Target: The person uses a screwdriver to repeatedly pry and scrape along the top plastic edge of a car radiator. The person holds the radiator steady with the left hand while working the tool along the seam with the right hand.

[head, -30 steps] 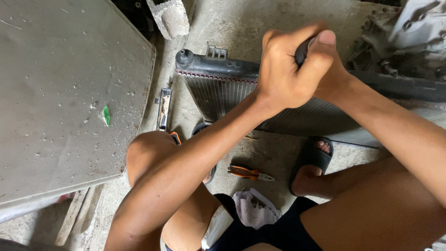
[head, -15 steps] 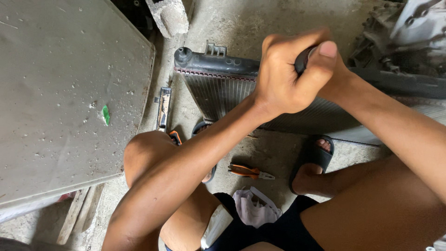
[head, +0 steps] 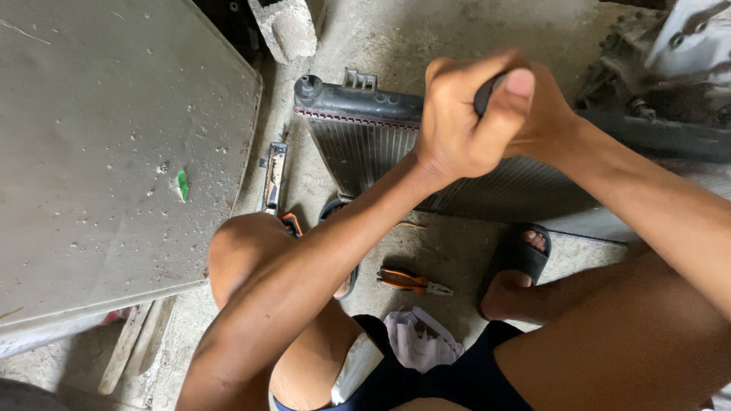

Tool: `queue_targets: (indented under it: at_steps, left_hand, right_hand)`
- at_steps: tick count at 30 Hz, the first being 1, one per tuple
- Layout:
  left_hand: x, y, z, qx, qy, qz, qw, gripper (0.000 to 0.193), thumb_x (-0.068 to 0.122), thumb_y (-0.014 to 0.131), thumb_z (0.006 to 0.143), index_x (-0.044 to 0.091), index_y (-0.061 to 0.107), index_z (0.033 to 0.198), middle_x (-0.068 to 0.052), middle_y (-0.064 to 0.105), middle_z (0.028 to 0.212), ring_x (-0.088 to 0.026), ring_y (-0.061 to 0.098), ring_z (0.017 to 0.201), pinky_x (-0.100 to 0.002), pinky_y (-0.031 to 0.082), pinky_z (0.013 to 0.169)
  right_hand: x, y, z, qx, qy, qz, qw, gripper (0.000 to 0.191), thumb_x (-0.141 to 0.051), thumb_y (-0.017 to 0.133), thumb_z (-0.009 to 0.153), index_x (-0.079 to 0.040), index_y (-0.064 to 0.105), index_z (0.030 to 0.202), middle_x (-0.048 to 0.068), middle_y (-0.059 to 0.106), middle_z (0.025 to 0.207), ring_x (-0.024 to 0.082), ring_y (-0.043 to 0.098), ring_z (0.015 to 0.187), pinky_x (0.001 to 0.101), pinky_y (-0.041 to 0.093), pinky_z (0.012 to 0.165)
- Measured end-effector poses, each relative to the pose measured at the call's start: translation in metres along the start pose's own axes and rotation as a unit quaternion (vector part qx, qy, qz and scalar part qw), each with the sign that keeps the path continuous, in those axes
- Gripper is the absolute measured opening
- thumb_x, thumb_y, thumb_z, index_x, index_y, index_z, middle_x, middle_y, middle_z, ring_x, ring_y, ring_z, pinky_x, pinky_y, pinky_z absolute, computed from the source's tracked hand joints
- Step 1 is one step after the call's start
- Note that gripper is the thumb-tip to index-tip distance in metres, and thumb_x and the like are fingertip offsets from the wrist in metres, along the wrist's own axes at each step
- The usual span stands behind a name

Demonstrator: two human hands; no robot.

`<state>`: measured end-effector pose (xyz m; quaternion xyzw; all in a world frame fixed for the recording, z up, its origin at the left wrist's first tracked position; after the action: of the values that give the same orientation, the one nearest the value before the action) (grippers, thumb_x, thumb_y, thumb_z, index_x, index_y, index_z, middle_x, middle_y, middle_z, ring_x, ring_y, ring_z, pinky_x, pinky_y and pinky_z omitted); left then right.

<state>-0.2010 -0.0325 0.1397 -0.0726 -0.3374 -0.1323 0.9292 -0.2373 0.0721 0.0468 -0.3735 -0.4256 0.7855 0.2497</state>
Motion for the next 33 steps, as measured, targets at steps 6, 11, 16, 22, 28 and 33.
queue_targets:
  at_steps: [6,11,16,22,28,33]
  left_hand:
    - [-0.006,-0.004,0.009,0.02,-0.001,0.022,1.0,0.037,0.031,0.053,0.105,0.004,0.054,0.08,-0.007,0.042,0.061,-0.016,0.046,0.048,-0.031,0.037,0.053]
    - [-0.018,-0.011,0.018,0.057,-0.038,-0.01,0.998,0.035,0.025,0.051,0.107,0.004,0.054,0.079,-0.006,0.043,0.057,-0.014,0.045,0.047,-0.03,0.037,0.053]
    - [-0.032,-0.01,0.026,0.076,-0.072,-0.071,0.992,0.03,0.017,0.049,0.107,0.0,0.059,0.084,-0.003,0.05,0.061,-0.01,0.048,0.05,-0.028,0.041,0.051]
    - [-0.041,-0.01,0.033,0.093,-0.045,-0.064,0.993,0.034,0.016,0.051,0.107,0.003,0.054,0.076,-0.002,0.052,0.057,-0.009,0.051,0.05,-0.027,0.04,0.051]
    - [-0.06,-0.007,0.039,0.103,-0.056,-0.02,0.993,0.038,0.017,0.051,0.1,0.004,0.049,0.064,-0.001,0.044,0.053,-0.008,0.045,0.043,-0.031,0.032,0.05]
    - [-0.074,-0.004,0.039,0.106,-0.076,0.002,0.991,0.04,0.021,0.05,0.099,0.004,0.048,0.063,-0.002,0.044,0.051,-0.012,0.045,0.044,-0.032,0.034,0.048]
  right_hand:
    - [-0.005,-0.001,0.008,-0.012,0.013,-0.023,1.0,0.026,-0.023,0.079,0.08,-0.006,0.059,0.083,0.009,0.066,0.078,0.029,0.066,0.073,0.0415,0.052,0.067]
    - [-0.015,0.003,0.012,-0.027,0.008,-0.087,0.996,0.026,-0.023,0.077,0.082,-0.004,0.063,0.092,0.013,0.067,0.079,0.035,0.066,0.071,0.0456,0.051,0.061]
    - [-0.03,0.0,0.011,-0.009,-0.042,-0.14,0.989,0.02,-0.024,0.074,0.084,-0.007,0.064,0.087,0.013,0.068,0.078,0.037,0.067,0.073,0.0462,0.051,0.059]
    - [-0.028,0.005,0.011,-0.028,-0.022,-0.146,0.989,0.027,-0.03,0.073,0.086,-0.007,0.064,0.076,0.01,0.062,0.061,0.031,0.06,0.054,0.0416,0.046,0.05]
    - [-0.028,0.007,0.009,-0.042,-0.018,-0.183,0.982,0.036,-0.036,0.074,0.09,-0.004,0.065,0.078,0.011,0.06,0.057,0.031,0.059,0.053,0.0417,0.046,0.051]
    - [-0.033,0.002,0.008,-0.018,-0.022,-0.164,0.986,0.032,-0.033,0.073,0.09,-0.003,0.068,0.086,0.013,0.062,0.062,0.035,0.062,0.058,0.0433,0.048,0.054]
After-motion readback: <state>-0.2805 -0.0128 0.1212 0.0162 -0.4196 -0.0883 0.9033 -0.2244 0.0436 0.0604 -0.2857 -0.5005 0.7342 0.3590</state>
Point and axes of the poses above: each hand's wrist, its own z-axis towards the middle knuckle, its own y-axis out of the palm, x = y × z, the point moved 10 cm from there along z, towards the middle knuckle
